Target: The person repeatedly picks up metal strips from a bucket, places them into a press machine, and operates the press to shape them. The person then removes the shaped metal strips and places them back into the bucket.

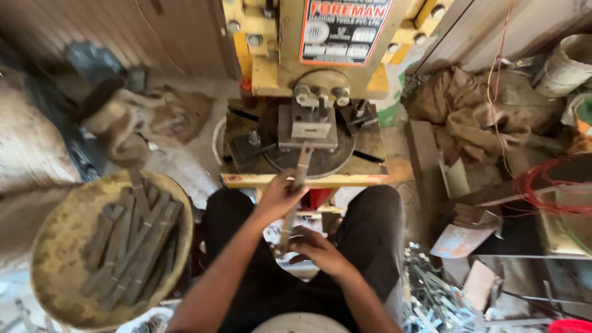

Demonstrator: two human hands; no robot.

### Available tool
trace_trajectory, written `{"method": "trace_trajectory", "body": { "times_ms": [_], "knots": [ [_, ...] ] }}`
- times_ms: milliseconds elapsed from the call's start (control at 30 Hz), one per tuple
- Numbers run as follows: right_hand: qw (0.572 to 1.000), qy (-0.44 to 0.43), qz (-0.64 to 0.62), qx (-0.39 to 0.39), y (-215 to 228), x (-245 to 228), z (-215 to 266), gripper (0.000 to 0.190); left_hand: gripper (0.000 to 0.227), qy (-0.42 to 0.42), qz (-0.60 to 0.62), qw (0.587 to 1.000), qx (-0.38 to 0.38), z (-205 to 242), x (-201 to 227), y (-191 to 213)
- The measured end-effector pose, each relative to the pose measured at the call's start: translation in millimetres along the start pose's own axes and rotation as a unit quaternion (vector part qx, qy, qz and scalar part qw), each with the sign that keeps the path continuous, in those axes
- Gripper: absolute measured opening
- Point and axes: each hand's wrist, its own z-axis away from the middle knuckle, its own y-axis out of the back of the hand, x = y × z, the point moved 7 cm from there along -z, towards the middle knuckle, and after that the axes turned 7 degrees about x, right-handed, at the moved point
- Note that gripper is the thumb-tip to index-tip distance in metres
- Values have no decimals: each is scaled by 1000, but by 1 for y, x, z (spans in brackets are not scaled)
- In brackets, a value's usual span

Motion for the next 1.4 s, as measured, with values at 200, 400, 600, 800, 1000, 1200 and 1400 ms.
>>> {"method": "trace_trajectory", "body": {
  "times_ms": [200,400,600,800,1000,1200,1400],
  "knots": [
    [988,-48,140,-50,-18,22,-11,45,45,102,-145,983,46,82,21,99],
    [991,-118,52,22,6,43,-19,46,39,260,-422,867,-45,204,2,221],
    [983,-164,45,64,9,45,-26,45,31,349,-473,785,193,295,-22,306],
    [983,-172,-3,68,-4,30,-28,43,38,339,-460,779,256,244,-102,324],
    [982,-137,-29,128,16,38,-20,41,49,140,-597,713,341,195,-157,336],
    [981,-117,-29,155,52,91,-39,35,63,150,-547,764,308,199,-192,343],
    [973,-128,-34,188,72,127,-70,34,42,252,-569,747,232,143,-166,318]
  ]
}}
